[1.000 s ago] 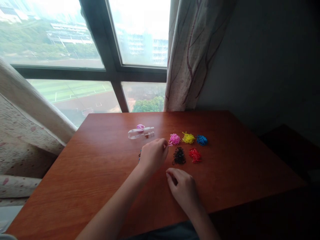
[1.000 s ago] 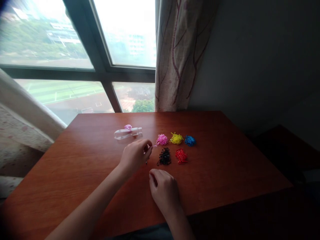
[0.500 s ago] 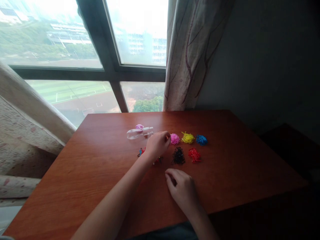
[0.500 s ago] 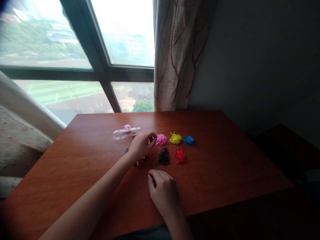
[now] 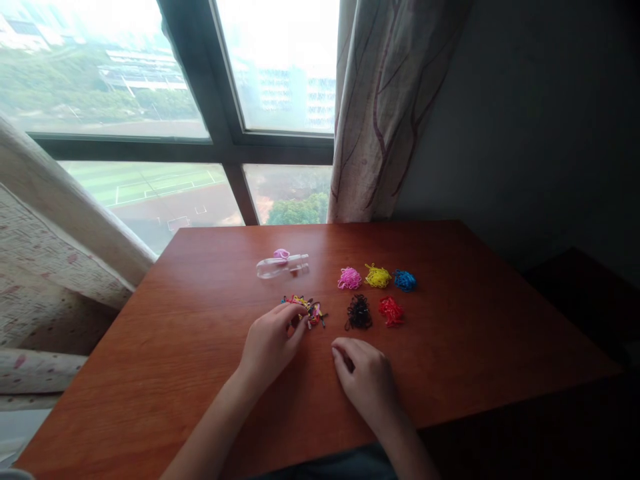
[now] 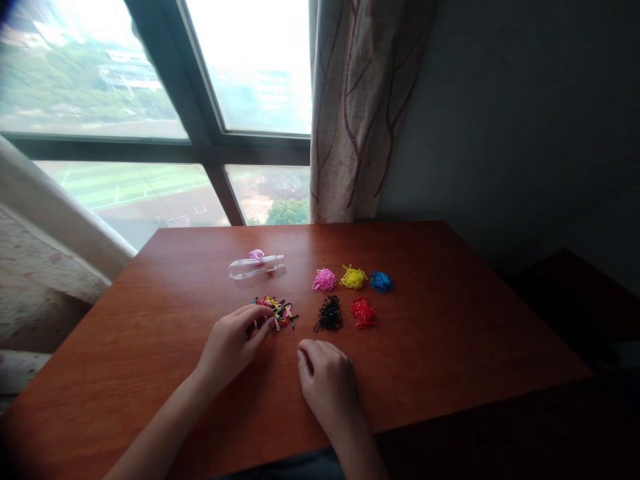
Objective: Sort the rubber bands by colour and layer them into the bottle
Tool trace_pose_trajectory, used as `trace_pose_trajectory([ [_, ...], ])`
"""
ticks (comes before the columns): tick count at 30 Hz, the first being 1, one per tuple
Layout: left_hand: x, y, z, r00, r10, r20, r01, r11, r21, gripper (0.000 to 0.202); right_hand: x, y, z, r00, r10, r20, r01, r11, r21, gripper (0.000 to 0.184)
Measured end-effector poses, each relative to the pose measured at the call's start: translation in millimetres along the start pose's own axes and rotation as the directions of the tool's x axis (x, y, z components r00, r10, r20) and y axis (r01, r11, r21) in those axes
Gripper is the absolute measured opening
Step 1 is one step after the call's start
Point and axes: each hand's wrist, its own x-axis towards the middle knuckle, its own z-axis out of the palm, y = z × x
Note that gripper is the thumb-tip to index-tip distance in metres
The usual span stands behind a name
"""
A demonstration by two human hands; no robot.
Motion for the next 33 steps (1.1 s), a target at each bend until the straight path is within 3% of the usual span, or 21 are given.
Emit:
trace_pose_trajectory([
  [4, -7.0, 5.6, 5.3, 0.998, -0.053, 0.024, 0.051, 0.994, 0.092, 0.014, -1.2, 0.4, 0.9, 1.0, -0.008, 0.002, 0.008, 1.0, -0.011, 0.017],
  [9, -1.1, 27.3, 16.9, 0.994, -0.059, 0.094, 0.023, 0.939, 0.342, 0.018, -0.8, 0.5, 0.3, 1.0, -0.005, 0.013, 0.006, 1.0, -0.029, 0.016],
  [13, 5.6, 38.9, 22.6, 0.989, -0.078, 0.129, 0.013, 0.895, 0.445, 0.019, 0.4, -0.2, -0.6, 1.0, -0.011, 0.008, 0.011, 1.0, -0.023, 0.017],
  [23, 4.1, 36.4, 27.1, 0.986, -0.074, 0.151, -0.005, 0.884, 0.467, 0.025, 0.0, 0.8, -0.5, 1.0, -0.017, 0.0, 0.017, 1.0, -0.02, 0.018],
  [33, -0.7, 30.5, 20.0, 0.991, -0.032, 0.132, -0.026, 0.908, 0.419, 0.023, 1.3, -2.0, -3.2, 1.0, -0.022, -0.003, 0.022, 0.999, -0.034, 0.019],
])
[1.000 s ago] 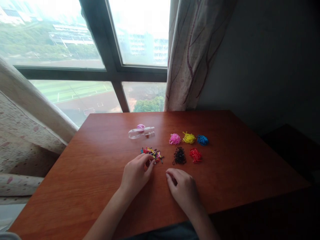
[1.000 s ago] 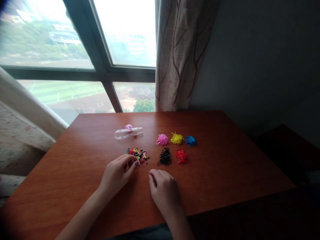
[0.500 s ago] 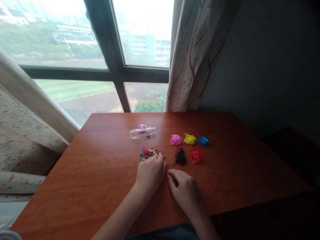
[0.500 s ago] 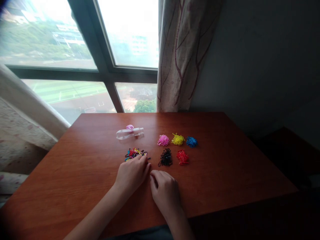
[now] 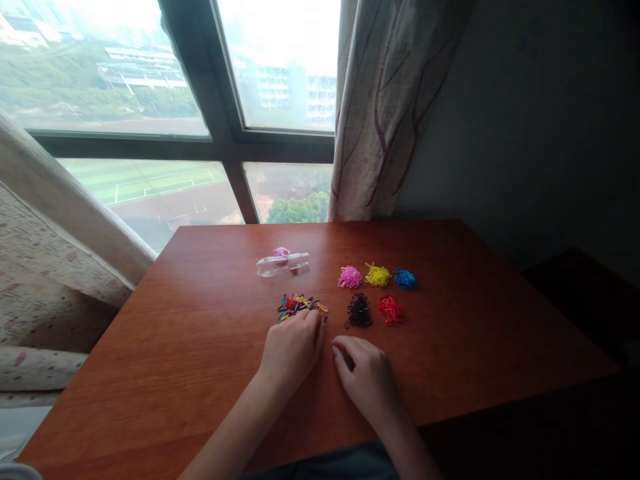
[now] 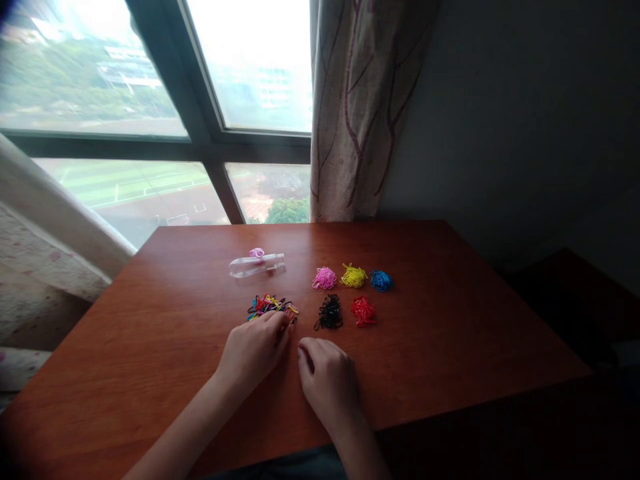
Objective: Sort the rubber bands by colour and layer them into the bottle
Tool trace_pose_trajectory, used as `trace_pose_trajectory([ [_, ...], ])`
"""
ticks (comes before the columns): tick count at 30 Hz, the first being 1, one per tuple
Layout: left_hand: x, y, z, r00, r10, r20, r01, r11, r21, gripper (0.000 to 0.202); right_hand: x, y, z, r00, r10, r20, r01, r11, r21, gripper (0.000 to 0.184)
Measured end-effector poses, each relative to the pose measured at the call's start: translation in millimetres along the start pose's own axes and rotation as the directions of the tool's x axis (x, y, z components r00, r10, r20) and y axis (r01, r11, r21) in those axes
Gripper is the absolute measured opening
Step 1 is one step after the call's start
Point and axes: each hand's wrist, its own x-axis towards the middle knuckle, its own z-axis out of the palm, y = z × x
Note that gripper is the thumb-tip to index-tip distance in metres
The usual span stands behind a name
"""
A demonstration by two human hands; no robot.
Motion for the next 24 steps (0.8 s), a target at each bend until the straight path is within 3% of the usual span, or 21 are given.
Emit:
trace_pose_trajectory([
  [3, -0.7, -1.5, -3.0, 1.0, -0.006, 0.007, 0.006, 0.997, -0.078, 0.021, 0.9, -0.5, -0.8, 1.0, 0.006, 0.01, -0.006, 1.0, 0.008, 0.019],
  [9, 0.3, -7.5, -8.1, 0.996, -0.076, 0.053, 0.091, 0.908, -0.41, 0.012, 1.0, 0.2, -0.5, 1.0, 0.008, 0.02, -0.008, 1.0, 0.009, 0.018],
  [12, -0.2, -10.9, -9.2, 0.994, -0.091, 0.052, 0.105, 0.89, -0.445, 0.013, 0.2, 0.8, 0.1, 1.0, 0.014, 0.024, -0.014, 1.0, 0.015, 0.018],
  [17, 3.5, -7.7, -11.0, 1.0, -0.015, 0.004, 0.015, 0.88, -0.475, 0.013, -0.1, 0.5, 0.2, 0.999, 0.023, 0.034, -0.023, 1.0, 0.019, 0.018],
  [21, 23.5, 7.1, -11.5, 0.994, 0.107, -0.022, -0.105, 0.889, -0.447, 0.013, 0.3, 0.4, 0.2, 1.0, 0.013, 0.023, -0.013, 1.0, 0.003, 0.018],
  [24, 44.7, 22.5, -9.3, 0.99, 0.142, -0.002, -0.132, 0.913, -0.386, 0.014, 0.5, 1.9, 1.5, 1.0, 0.001, -0.004, -0.002, 1.0, -0.008, 0.017],
])
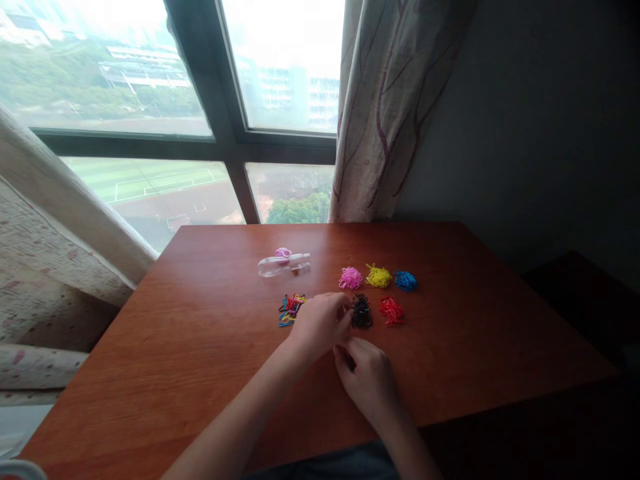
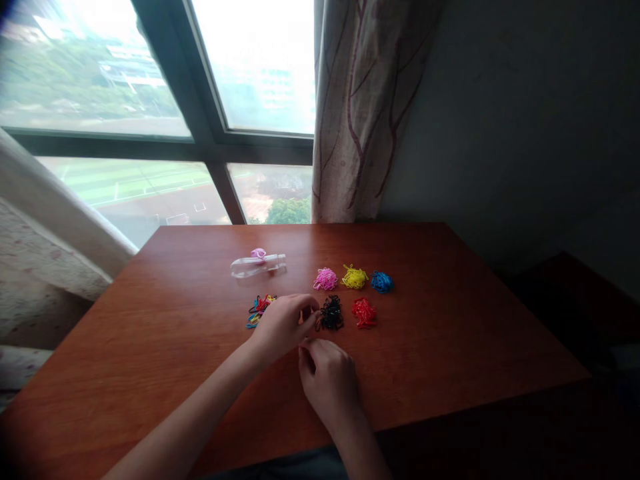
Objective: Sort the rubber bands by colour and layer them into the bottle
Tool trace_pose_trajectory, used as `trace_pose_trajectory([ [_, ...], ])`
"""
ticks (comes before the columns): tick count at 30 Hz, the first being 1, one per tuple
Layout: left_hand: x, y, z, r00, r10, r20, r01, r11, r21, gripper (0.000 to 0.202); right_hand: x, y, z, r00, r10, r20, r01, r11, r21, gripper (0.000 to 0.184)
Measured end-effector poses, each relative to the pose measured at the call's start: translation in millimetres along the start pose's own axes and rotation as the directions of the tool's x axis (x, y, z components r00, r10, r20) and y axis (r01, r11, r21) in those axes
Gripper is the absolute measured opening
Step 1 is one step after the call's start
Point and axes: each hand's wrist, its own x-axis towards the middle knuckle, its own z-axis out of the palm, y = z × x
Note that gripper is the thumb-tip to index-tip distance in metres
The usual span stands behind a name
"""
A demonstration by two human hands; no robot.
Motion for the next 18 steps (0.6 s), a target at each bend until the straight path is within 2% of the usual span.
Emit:
trace_pose_trajectory([
  [4, 20.1, 9.4, 7.8, 1.0, 0.0, 0.005, -0.001, 0.998, 0.056, 0.015, 0.0, 2.4, 2.0, 1.0, -0.017, -0.019, 0.017, 1.0, -0.002, 0.018],
  [8, 18.8, 4.9, 3.1, 0.999, -0.032, -0.014, 0.033, 0.997, 0.063, 0.016, 0.0, 1.7, 1.7, 0.999, -0.025, -0.022, 0.026, 0.999, 0.023, 0.02],
  [12, -0.3, -15.4, -10.2, 0.991, -0.074, -0.108, 0.075, 0.997, 0.011, 0.015, 0.0, -0.9, -0.3, 1.0, -0.004, -0.013, 0.005, 0.999, 0.046, 0.02],
  [18, -46.3, -50.8, -19.8, 0.971, -0.112, -0.212, 0.097, 0.992, -0.084, 0.016, 0.5, -0.8, -0.4, 1.0, 0.004, 0.002, -0.004, 1.0, 0.027, 0.018],
])
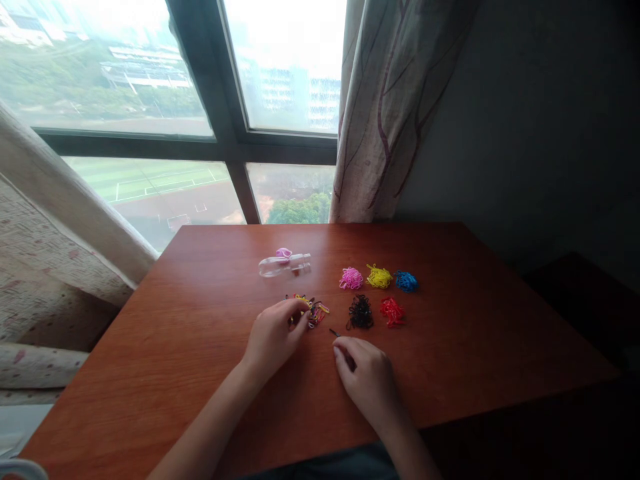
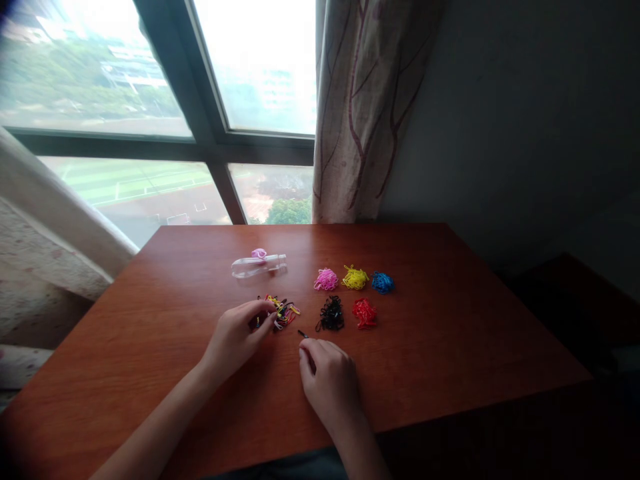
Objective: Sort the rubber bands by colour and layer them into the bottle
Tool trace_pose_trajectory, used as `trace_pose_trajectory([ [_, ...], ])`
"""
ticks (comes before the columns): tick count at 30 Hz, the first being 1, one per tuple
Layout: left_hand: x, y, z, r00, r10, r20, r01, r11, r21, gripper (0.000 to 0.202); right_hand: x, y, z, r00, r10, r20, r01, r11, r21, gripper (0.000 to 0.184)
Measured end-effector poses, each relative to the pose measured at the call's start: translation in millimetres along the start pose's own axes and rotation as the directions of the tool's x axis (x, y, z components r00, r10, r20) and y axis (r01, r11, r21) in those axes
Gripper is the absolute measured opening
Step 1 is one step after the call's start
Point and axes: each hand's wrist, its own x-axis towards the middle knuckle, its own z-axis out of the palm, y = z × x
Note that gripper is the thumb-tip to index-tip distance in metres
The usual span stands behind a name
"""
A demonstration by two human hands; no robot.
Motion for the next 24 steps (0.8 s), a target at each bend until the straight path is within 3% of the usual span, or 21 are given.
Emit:
trace_pose_trajectory([
  [5, -23.6, -17.9, -7.4, 0.998, -0.051, -0.021, 0.05, 0.997, -0.05, 0.018, -0.7, 2.1, 3.1, 0.999, 0.007, -0.045, -0.008, 1.0, -0.015, 0.019],
  [11, -30.0, -21.0, -6.4, 0.994, -0.099, -0.048, 0.096, 0.994, -0.062, 0.017, -2.0, 1.0, 2.0, 0.98, 0.134, -0.149, -0.151, 0.982, -0.113, 0.018],
  [24, -33.4, -14.9, -3.1, 0.996, -0.082, 0.031, 0.082, 0.997, -0.001, 0.015, 27.7, -10.3, 18.7, 0.998, 0.061, -0.017, -0.063, 0.989, -0.133, 0.014],
])
